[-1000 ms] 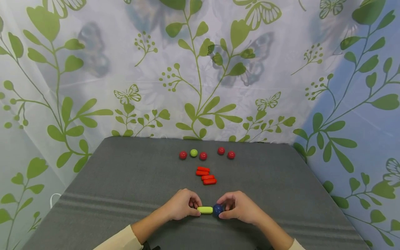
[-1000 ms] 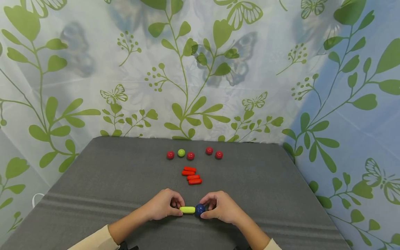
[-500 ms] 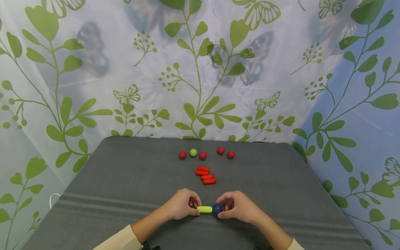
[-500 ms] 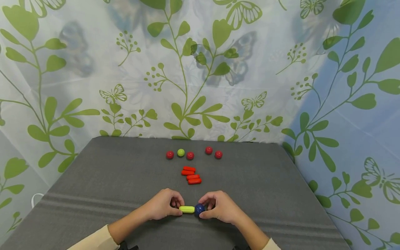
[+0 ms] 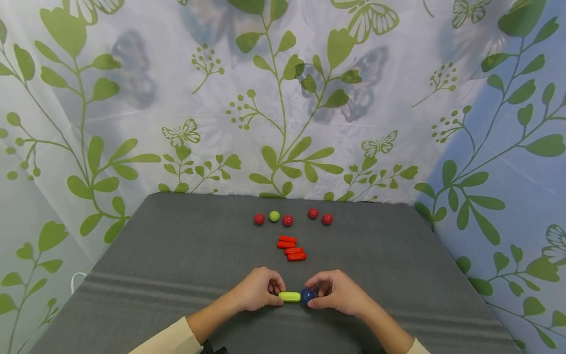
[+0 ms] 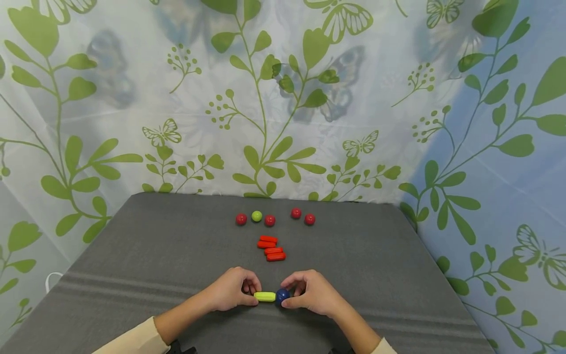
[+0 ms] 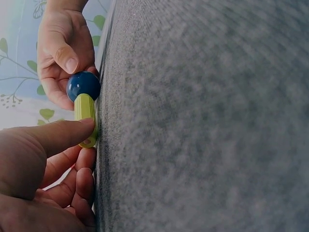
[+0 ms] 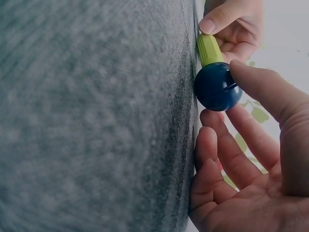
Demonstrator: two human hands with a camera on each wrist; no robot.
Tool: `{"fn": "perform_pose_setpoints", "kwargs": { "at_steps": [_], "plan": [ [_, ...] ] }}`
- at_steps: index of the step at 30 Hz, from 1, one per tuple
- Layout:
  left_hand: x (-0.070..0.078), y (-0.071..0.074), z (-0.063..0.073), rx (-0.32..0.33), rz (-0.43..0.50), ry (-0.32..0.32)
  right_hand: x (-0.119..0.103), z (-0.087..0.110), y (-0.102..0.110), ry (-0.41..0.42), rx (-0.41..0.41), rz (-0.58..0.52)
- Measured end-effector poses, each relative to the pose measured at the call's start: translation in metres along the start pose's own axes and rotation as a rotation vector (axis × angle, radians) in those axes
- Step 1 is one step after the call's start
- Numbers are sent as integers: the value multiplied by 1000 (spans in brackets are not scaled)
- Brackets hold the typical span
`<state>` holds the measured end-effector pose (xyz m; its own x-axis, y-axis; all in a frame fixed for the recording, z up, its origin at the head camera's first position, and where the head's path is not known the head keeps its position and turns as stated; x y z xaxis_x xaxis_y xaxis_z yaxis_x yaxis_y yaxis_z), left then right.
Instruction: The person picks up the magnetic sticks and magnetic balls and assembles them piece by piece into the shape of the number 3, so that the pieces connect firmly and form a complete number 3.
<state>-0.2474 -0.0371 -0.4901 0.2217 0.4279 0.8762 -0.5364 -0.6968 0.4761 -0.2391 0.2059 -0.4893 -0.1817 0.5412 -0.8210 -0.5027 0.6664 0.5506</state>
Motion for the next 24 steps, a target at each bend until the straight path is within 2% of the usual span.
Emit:
{"fn": "perform_pose_setpoints", "kwargs": {
  "at_steps": [5,24],
  "plan": [
    [-1,-1,-1,-5,-1,10,0,0,-1,10,-9,-2],
    [-2,2,-2,-12,19,-12,-5,-2,-3,22,-7,43]
  ]
}}
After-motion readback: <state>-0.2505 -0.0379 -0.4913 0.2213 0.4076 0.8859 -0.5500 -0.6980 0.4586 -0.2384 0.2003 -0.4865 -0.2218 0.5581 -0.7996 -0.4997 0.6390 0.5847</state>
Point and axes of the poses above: each hand's wrist, its own z-axis away from the middle knuckle, its own y-axis out of the back of the hand, x = y × z, the point moved 3 cm from there along -z, towards the middle knuckle, and after that the axes turned 8 degrees about z, right-handed, at the moved point
